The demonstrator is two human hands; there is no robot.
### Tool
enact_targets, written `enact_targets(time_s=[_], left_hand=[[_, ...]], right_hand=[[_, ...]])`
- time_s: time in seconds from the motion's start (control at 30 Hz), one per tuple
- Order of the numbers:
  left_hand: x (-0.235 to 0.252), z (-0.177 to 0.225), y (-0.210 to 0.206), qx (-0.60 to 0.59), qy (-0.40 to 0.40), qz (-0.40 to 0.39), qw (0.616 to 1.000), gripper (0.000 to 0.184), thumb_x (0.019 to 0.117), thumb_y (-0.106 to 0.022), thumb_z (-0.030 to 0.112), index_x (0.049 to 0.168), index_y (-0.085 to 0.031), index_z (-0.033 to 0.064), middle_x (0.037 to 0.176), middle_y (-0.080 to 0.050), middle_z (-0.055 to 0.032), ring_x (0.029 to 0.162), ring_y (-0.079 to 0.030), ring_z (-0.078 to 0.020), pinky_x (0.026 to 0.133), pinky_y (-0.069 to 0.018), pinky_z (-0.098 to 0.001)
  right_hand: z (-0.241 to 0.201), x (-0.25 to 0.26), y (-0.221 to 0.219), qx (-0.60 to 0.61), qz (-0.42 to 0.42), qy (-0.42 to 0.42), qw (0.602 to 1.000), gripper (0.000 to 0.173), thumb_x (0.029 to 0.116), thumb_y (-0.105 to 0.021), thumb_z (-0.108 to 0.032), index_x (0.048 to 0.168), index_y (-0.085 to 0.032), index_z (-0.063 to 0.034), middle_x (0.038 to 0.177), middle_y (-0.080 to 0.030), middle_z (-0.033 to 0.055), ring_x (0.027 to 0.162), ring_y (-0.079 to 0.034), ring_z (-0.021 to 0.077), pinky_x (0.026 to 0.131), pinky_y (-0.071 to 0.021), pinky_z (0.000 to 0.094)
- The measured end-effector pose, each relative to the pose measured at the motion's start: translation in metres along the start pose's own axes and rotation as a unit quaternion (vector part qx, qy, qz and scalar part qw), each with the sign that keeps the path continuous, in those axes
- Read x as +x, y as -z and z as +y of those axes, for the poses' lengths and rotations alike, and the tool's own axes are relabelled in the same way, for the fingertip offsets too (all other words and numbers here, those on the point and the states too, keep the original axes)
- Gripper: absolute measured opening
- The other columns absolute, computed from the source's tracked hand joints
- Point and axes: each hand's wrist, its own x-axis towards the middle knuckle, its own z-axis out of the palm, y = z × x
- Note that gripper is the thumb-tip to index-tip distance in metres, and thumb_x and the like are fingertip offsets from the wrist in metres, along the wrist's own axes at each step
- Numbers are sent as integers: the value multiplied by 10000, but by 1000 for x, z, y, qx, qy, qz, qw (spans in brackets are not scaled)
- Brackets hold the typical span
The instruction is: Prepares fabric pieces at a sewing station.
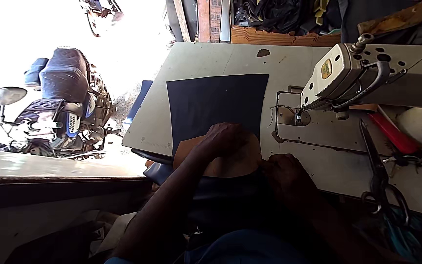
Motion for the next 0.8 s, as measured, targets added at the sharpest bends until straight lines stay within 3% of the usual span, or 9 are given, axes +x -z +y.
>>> enact_targets(time_s=[0.07, 0.2, 0.4, 0.8], left_hand=[[0, 0, 0, 1, 1, 1, 1000, 368, 1015, -563, 525, 1003, -663, 172, 832, -662, -36, 820, -677, -239, 702, -554, -516], [1, 1, -1, 1, 3, 5, 1000, 352, 1012, -564, 515, 982, -656, 176, 810, -647, -28, 800, -668, -231, 682, -545, -504], [1, 0, -1, -5, 12, 3, 1000, 362, 1023, -541, 530, 1005, -658, 188, 825, -650, -15, 809, -666, -216, 697, -548, -489], [0, 1, -1, 2, 3, 1, 1000, 372, 1009, -570, 537, 1010, -656, 174, 841, -658, -29, 827, -673, -223, 707, -551, -491]], right_hand=[[9, 15, 6, 17, 9, 1, 1000, 322, 1037, -516, -255, 1265, -739, -206, 1056, -645, 28, 962, -617, 193, 787, -539, 384], [25, 37, 4, 5, 27, 11, 1000, 348, 1006, -531, -166, 1284, -735, -215, 1033, -622, 36, 935, -594, 204, 791, -521, 384], [30, 37, -5, -13, 25, 16, 999, 367, 990, -530, -174, 1277, -739, -266, 1023, -626, 24, 940, -579, 213, 786, -498, 394], [25, 35, -5, -37, 20, 4, 999, 369, 983, -533, -177, 1280, -734, -260, 1037, -627, 39, 968, -585, 234, 808, -499, 415]])
